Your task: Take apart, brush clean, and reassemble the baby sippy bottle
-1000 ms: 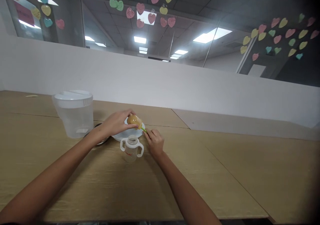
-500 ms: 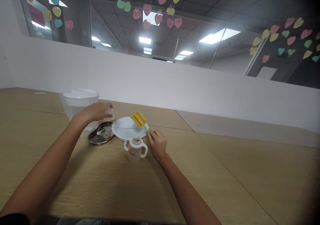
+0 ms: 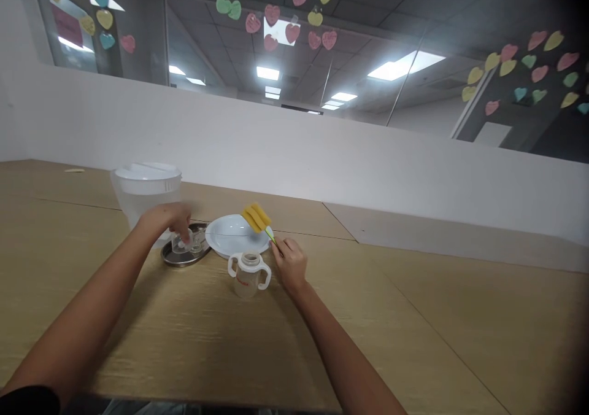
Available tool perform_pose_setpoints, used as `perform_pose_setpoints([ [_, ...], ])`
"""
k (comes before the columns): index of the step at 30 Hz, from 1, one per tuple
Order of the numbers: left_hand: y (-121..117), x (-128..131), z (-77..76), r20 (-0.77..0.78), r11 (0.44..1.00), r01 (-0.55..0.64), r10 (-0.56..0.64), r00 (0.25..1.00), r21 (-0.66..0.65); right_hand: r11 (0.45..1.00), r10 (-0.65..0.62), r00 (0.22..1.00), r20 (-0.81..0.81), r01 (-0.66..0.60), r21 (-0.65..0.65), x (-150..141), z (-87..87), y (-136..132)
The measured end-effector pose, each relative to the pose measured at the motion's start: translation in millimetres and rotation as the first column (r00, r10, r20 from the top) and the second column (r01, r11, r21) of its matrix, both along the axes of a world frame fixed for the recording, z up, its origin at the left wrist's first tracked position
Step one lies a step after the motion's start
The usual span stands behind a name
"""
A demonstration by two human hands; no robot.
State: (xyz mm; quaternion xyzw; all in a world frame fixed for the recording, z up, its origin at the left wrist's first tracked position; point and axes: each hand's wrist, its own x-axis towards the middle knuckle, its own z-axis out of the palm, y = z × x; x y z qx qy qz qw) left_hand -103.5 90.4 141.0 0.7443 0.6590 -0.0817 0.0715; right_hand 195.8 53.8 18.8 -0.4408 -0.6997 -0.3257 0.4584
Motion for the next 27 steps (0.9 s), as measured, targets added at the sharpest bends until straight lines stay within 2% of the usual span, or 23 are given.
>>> perform_pose_setpoints([
  [6, 14.9, 0.3, -15.9, 0.026, 0.992, -0.073, 0.076, 0.997, -0.108, 1.000, -0.004, 1.000, 0.004, 0.004, -0.025, 0.0, -0.3, -0.1],
  [13, 16.2, 7.0, -25.8, 0.039, 0.982, -0.113, 0.120, 0.992, -0.150, 1.000, -0.018, 1.000, 0.000, 0.018, -0.009, -0.3, -1.1, 1.6],
  [21, 11.4, 11.4, -24.2, 0.017, 0.992, -0.099, 0.101, 0.995, -0.083, 1.000, -0.013, 1.000, 0.006, 0.014, -0.023, 0.4, -2.4, 1.8],
  [27, 9.5, 14.0, -21.2, -0.036, 0.995, -0.057, 0.055, 0.998, -0.083, 1.000, -0.011, 1.000, 0.004, 0.011, -0.011, 0.0, -2.8, 2.6],
])
